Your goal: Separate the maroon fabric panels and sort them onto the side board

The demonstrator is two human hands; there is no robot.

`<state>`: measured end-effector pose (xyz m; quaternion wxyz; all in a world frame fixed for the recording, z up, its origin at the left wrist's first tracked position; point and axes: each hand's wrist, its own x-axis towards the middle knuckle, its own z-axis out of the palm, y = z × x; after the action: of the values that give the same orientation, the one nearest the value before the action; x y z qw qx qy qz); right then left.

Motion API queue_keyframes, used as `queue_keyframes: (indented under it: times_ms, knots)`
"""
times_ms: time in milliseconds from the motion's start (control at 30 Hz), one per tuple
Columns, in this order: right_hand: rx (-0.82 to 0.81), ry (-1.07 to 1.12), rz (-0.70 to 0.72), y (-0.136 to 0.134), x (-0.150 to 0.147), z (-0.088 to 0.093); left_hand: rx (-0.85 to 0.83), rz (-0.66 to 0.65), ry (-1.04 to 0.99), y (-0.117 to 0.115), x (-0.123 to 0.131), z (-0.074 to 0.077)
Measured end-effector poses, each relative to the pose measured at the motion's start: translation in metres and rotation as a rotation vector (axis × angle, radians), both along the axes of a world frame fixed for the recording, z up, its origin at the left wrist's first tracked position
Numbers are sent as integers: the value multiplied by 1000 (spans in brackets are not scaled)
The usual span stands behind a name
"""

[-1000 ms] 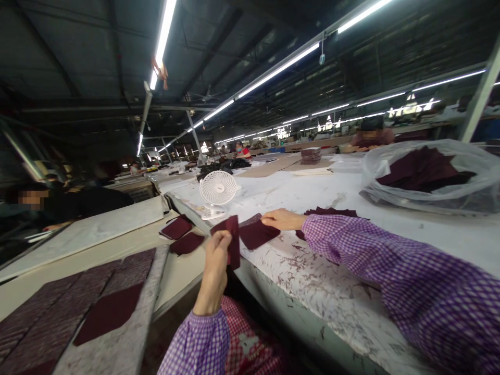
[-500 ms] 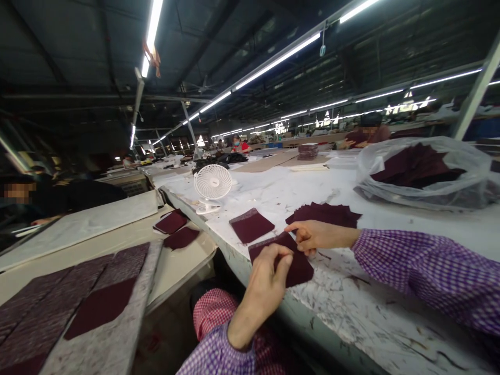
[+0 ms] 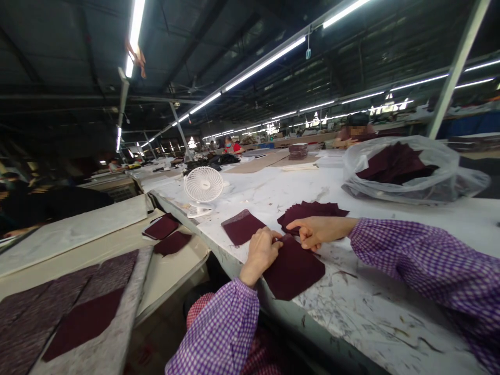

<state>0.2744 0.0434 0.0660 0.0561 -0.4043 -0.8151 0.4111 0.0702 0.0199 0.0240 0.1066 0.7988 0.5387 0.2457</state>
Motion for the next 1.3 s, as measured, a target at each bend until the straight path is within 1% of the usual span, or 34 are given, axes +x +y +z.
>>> queue_keyframes:
  times_ms: [67,133,167,200,267,333,467,700,767,933,1033,1100,1167,1233,1300]
  knots:
    - [245,-80,9,3,1,1,33,-22,48,-2,1,-2]
    - [509,-118,26,6,-1,2,58,-34,91,-4,1,-2]
    - [609,-124,48,6,-3,2,70,-34,108,-5,1,-2]
    - [683,-128,75,7,-5,1,82,-35,121,-6,1,-2]
    - [774,-149,121,7,-10,-3,104,-42,139,-7,2,-2]
    - [817,-183,133,7,-12,-7,123,-48,150,-8,3,-2]
    - [838,-206,136,8,-14,-13,151,-56,169,-8,3,-3]
    - [877,-249,137,8,-15,-17,151,-62,198,-9,2,-4]
    - [938,-286,170,5,-15,-18,160,-73,203,-10,2,-5]
    - [1165,-467,346,1,-16,-23,172,-102,263,-13,2,-3]
    - [1226,-493,398,2,-12,-26,184,-112,311,-15,2,-2]
    - [1205,-490,361,2,-7,-24,197,-112,311,-15,3,-2]
    - [1153,-440,261,0,-4,-21,201,-115,305,-15,3,-3]
    - [1085,-326,190,-4,-5,-18,197,-116,300,-14,4,-5]
    - [1000,-215,186,-9,-10,-17,202,-111,293,-13,5,-5]
